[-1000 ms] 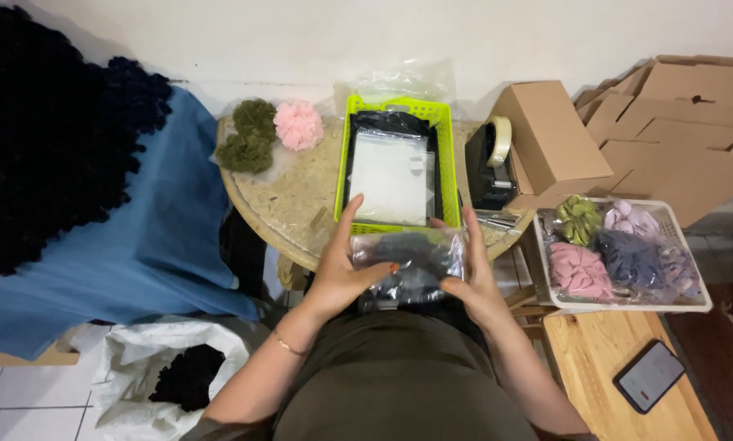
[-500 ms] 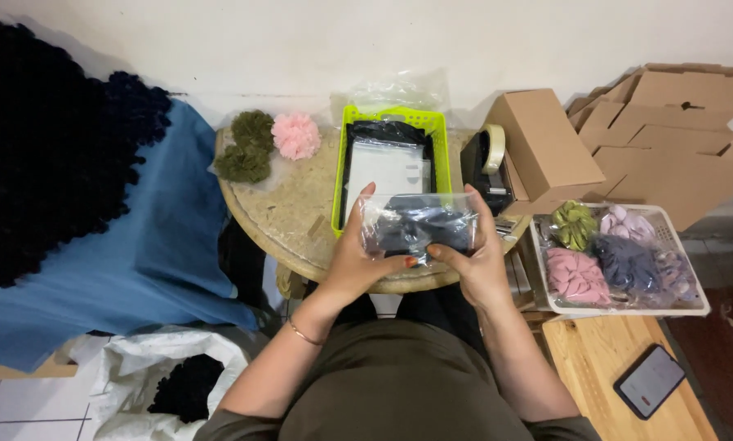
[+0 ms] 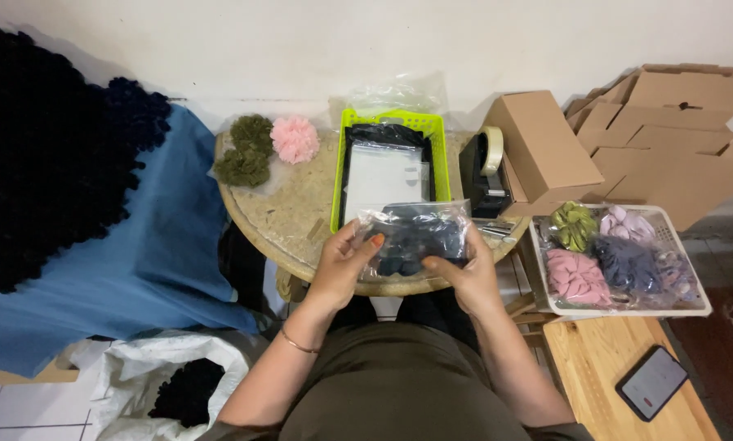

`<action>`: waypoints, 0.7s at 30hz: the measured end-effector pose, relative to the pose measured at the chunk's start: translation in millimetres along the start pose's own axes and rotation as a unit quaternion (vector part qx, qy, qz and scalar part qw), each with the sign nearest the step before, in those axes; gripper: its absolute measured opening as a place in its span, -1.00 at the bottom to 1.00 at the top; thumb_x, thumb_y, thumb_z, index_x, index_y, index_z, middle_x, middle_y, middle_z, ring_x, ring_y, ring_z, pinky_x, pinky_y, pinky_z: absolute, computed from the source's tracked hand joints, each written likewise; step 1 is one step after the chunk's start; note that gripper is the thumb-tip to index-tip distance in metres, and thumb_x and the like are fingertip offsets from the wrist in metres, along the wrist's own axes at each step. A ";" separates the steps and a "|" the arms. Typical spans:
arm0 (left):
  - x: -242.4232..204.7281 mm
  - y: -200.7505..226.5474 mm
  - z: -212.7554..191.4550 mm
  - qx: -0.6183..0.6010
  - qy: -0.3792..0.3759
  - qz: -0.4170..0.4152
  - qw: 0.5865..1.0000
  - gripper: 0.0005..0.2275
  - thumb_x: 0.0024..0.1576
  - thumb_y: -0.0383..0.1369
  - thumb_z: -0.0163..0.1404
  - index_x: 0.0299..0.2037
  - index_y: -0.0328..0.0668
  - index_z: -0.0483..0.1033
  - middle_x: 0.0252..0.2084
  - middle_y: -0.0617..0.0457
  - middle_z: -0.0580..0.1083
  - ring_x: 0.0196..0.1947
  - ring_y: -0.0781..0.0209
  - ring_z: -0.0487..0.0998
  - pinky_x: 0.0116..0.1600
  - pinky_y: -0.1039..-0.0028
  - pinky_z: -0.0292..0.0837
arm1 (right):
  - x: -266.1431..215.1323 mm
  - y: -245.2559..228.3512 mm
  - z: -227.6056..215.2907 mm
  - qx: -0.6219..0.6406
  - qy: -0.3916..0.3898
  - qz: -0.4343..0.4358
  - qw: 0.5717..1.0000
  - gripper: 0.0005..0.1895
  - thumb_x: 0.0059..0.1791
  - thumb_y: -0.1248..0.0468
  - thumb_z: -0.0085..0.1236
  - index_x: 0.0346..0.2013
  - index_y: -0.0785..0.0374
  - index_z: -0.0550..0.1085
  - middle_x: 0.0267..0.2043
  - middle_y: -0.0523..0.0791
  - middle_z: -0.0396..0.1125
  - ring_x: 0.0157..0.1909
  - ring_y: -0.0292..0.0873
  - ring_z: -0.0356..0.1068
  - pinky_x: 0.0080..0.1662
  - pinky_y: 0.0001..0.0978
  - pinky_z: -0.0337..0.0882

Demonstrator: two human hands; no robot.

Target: The person places a dark blue fabric item into a plastic bag, seals the bag with tape, and then picks up a green textured fabric item and handles it.

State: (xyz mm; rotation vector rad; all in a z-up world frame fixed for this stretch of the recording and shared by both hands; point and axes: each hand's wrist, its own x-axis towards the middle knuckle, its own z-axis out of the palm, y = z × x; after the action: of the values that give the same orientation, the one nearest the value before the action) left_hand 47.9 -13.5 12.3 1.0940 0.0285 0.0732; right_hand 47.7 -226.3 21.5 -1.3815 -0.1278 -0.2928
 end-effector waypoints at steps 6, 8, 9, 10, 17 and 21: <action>-1.1 5.5 5.7 -0.004 -0.005 0.003 1.000 -0.67 0.03 -0.53 0.24 0.03 -0.31 0.59 -0.23 -0.04 0.60 -0.29 0.32 0.61 -0.16 0.52 0.62 | 0.7 27.5 -4.6 0.027 0.057 -0.053 0.997 -0.91 0.03 0.40 0.23 -0.16 0.28 0.58 -0.18 -0.12 0.45 -0.07 -0.29 0.37 0.08 -0.37 0.42; 7.4 -11.5 -2.1 -0.010 0.005 -0.007 1.000 -0.73 0.03 -0.50 0.25 -0.05 -0.26 0.62 -0.28 0.01 0.61 -0.37 0.36 0.60 -0.28 0.60 0.58 | 5.6 23.1 -4.7 0.010 0.051 -0.078 0.996 -0.95 0.00 0.43 0.27 -0.25 0.30 0.59 -0.24 -0.08 0.44 -0.13 -0.25 0.39 0.03 -0.38 0.42; 11.5 -20.0 -6.2 -0.016 0.015 -0.016 1.000 -0.80 0.04 -0.48 0.26 -0.13 -0.21 0.64 -0.34 0.06 0.61 -0.45 0.39 0.59 -0.40 0.68 0.54 | 7.9 21.0 -4.7 -0.006 0.046 -0.103 0.994 -0.97 -0.03 0.45 0.32 -0.33 0.32 0.60 -0.31 -0.04 0.43 -0.19 -0.20 0.41 -0.03 -0.39 0.42; 10.5 -9.7 0.3 -0.016 0.015 -0.015 1.000 -0.80 0.04 -0.48 0.26 -0.13 -0.21 0.64 -0.34 0.06 0.61 -0.45 0.39 0.59 -0.40 0.68 0.54 | 11.4 14.2 -4.3 -0.006 0.045 -0.103 0.994 -0.97 -0.03 0.45 0.32 -0.33 0.32 0.60 -0.31 -0.04 0.43 -0.19 -0.20 0.41 -0.03 -0.39 0.42; -3.0 29.5 24.1 -0.077 -0.025 -0.067 0.994 -0.45 0.26 -0.37 -0.09 0.43 -0.37 0.03 0.27 -0.46 0.29 0.32 -0.41 0.26 0.27 -0.17 0.23 | 23.0 3.2 -7.6 -0.231 0.032 -0.351 0.907 -0.96 -0.07 0.46 0.39 -0.36 0.34 0.65 -0.37 0.02 0.47 -0.28 0.02 0.48 -0.11 -0.22 0.48; 8.3 3.1 20.4 -0.222 -0.024 -0.188 0.956 -0.51 0.19 -0.13 0.04 0.27 -0.21 0.33 0.02 -0.10 0.49 -0.05 -0.09 0.56 0.05 0.08 0.52 | 8.8 56.5 4.6 -0.410 -0.087 -0.559 0.715 -0.95 -0.13 0.32 0.42 -0.42 0.14 0.66 -0.35 -0.03 0.46 -0.34 -0.01 0.47 -0.16 -0.17 0.54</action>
State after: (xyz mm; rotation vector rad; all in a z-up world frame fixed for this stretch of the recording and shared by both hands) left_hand 57.2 -29.6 24.6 0.6249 0.1681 -0.2793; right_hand 72.2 -213.9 -28.8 -2.0769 -1.1370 -1.3674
